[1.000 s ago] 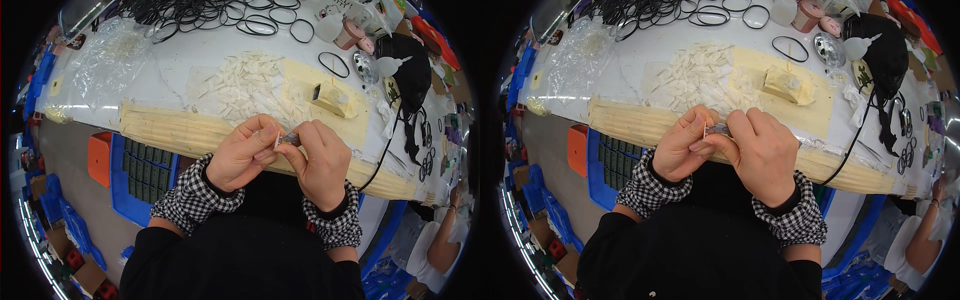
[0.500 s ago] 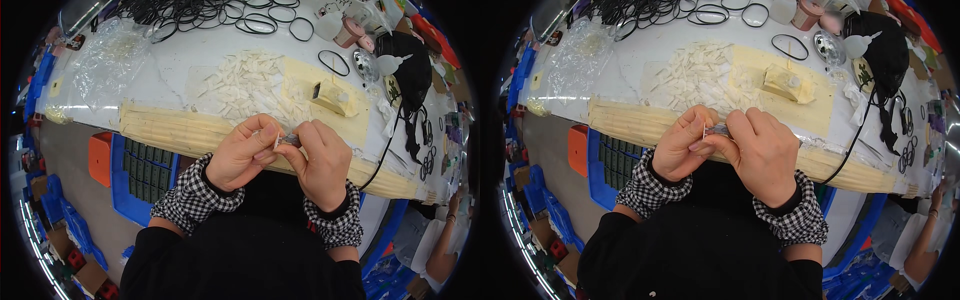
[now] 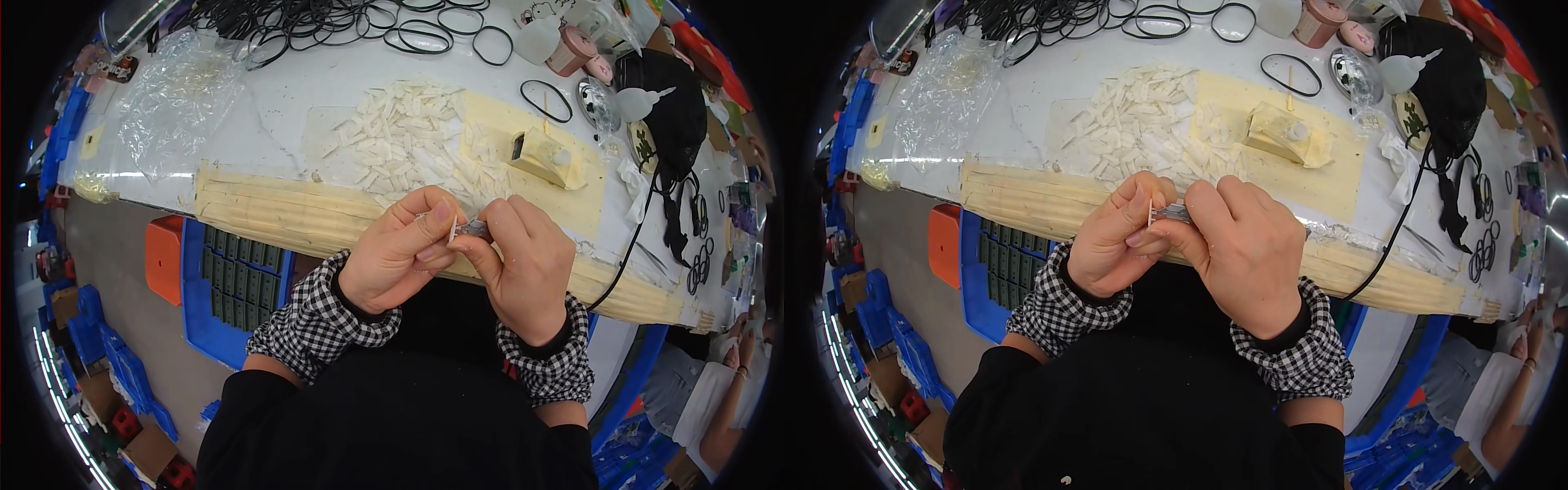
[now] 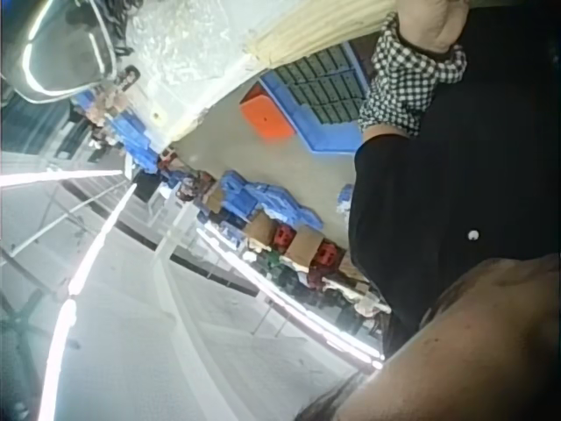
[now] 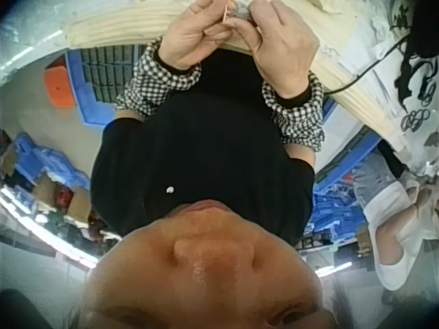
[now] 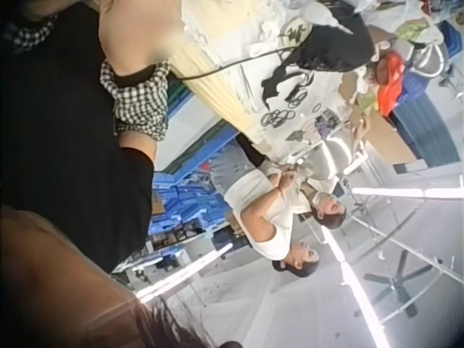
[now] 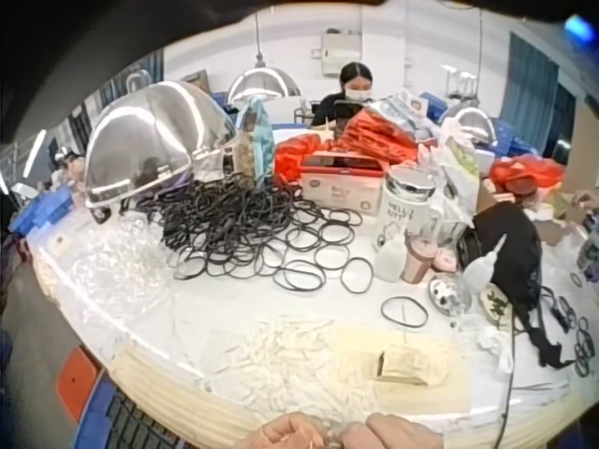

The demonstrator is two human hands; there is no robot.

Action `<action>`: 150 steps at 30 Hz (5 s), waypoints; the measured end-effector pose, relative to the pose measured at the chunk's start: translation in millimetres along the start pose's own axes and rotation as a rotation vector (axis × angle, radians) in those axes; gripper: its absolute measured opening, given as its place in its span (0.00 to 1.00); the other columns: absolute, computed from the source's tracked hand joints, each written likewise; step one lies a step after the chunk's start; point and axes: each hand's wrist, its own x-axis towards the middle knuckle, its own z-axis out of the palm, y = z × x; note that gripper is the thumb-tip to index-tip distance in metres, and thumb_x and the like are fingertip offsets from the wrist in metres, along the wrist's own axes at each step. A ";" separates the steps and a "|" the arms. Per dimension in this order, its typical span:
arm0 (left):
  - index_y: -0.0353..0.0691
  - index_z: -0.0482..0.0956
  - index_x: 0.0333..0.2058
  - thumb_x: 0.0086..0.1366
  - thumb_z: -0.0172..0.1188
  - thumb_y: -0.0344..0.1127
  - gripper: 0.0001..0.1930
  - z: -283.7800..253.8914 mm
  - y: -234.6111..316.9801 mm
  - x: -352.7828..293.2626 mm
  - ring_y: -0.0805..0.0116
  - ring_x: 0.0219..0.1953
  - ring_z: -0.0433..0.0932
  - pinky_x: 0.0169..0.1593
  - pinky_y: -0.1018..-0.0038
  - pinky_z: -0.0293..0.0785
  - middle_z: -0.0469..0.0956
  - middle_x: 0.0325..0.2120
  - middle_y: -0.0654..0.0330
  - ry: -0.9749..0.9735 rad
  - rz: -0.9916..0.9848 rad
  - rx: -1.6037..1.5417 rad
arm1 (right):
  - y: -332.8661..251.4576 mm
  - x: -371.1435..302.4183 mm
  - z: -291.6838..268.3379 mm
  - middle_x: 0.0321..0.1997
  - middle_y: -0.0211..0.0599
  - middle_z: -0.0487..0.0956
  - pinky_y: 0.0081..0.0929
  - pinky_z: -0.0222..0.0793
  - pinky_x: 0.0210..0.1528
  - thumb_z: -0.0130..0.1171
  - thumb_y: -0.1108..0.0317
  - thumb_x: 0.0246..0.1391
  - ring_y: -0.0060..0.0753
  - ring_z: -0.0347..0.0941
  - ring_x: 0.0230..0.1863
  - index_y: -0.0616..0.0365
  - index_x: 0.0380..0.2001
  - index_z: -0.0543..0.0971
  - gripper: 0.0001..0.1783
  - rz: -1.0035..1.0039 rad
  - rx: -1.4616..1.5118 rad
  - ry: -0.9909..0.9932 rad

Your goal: Assembling small white plastic components using a handheld tool at a factory workbench.

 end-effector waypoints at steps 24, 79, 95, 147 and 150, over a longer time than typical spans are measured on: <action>0.39 0.71 0.32 0.69 0.50 0.35 0.08 3.8 3.0 1.0 0.85 0.20 0.58 0.25 0.86 0.55 0.69 0.25 0.68 0.172 0.131 0.250 | 7.7 -1.5 -6.2 0.18 0.32 0.67 0.27 0.60 0.21 0.65 0.62 0.47 0.34 0.65 0.19 0.58 0.23 0.72 0.13 0.115 0.265 -0.042; 0.33 0.73 0.43 0.67 0.53 0.32 0.10 8.3 23.0 -7.2 0.84 0.21 0.58 0.25 0.85 0.54 0.69 0.23 0.69 0.287 0.129 0.461 | 7.5 6.1 5.9 0.26 0.36 0.71 0.25 0.64 0.26 0.62 0.77 0.46 0.34 0.69 0.24 0.61 0.29 0.73 0.07 0.213 0.359 0.008; 0.35 0.73 0.38 0.66 0.55 0.32 0.07 5.7 12.3 -1.3 0.84 0.22 0.61 0.28 0.86 0.57 0.71 0.25 0.67 0.175 0.128 0.177 | -9.3 5.8 -0.5 0.27 0.35 0.73 0.16 0.68 0.28 0.62 0.78 0.47 0.23 0.73 0.27 0.63 0.29 0.76 0.06 0.263 0.558 -0.020; 0.39 0.69 0.33 0.71 0.47 0.38 0.10 -0.1 16.7 -1.9 0.86 0.20 0.56 0.24 0.88 0.53 0.67 0.24 0.69 -0.072 -0.090 0.053 | -3.9 3.0 2.6 0.17 0.30 0.65 0.29 0.61 0.20 0.60 0.47 0.46 0.34 0.66 0.19 0.52 0.22 0.71 0.20 -0.015 -0.004 -0.018; 0.39 0.69 0.33 0.71 0.47 0.38 0.10 -2.2 17.0 -2.5 0.87 0.19 0.56 0.24 0.88 0.53 0.67 0.24 0.69 -0.090 -0.094 0.040 | -5.2 3.6 4.1 0.18 0.30 0.65 0.29 0.61 0.20 0.60 0.47 0.46 0.33 0.67 0.19 0.52 0.22 0.71 0.20 -0.021 0.010 0.010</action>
